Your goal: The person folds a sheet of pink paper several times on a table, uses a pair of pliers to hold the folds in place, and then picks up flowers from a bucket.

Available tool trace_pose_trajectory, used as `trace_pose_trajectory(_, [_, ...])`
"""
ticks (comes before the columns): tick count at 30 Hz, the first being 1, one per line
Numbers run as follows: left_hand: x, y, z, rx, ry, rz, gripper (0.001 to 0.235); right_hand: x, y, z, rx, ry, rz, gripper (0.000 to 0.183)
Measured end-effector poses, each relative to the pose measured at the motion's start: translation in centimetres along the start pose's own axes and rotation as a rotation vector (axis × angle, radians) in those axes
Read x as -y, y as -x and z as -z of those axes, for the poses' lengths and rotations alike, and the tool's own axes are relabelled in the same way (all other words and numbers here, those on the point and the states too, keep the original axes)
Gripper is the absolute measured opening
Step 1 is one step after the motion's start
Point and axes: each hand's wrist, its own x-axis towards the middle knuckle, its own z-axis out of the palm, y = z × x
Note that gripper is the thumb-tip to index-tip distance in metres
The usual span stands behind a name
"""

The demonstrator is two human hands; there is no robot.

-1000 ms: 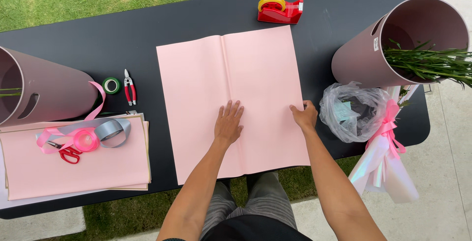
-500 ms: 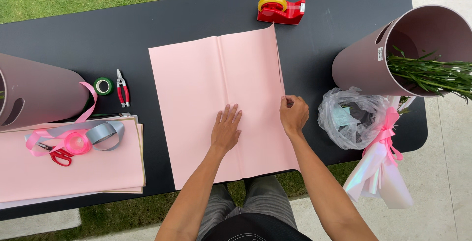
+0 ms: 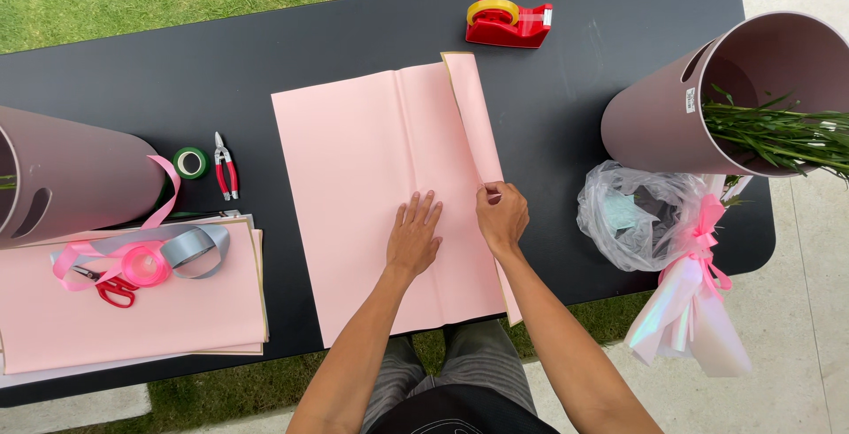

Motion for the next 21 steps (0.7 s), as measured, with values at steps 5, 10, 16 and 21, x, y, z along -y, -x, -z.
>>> trace_pose_trajectory(5, [-1.0, -0.3, 0.9, -0.118, 0.06, -0.006, 0.07, 1.1, 0.9, 1.0, -0.062, 0.06, 0.079, 0.017])
trace_pose_trajectory(10, [-3.4, -1.8, -0.2, -0.182, 0.263, -0.011, 0.064, -0.1, 0.4, 0.3, -0.071, 0.039, 0.055, 0.018])
trace_pose_trajectory(16, [-5.9, -1.5, 2.9, -0.146, 0.756, 0.032, 0.059, -0.9, 0.1, -0.6, 0.035, -0.245, -0.076, 0.024])
trace_pose_trajectory(21, [-6.1, -3.0, 1.1, -0.111, 1.078, 0.202, 0.061, -3.6, -0.3, -2.8, 0.119, -0.453, -0.264, 0.029])
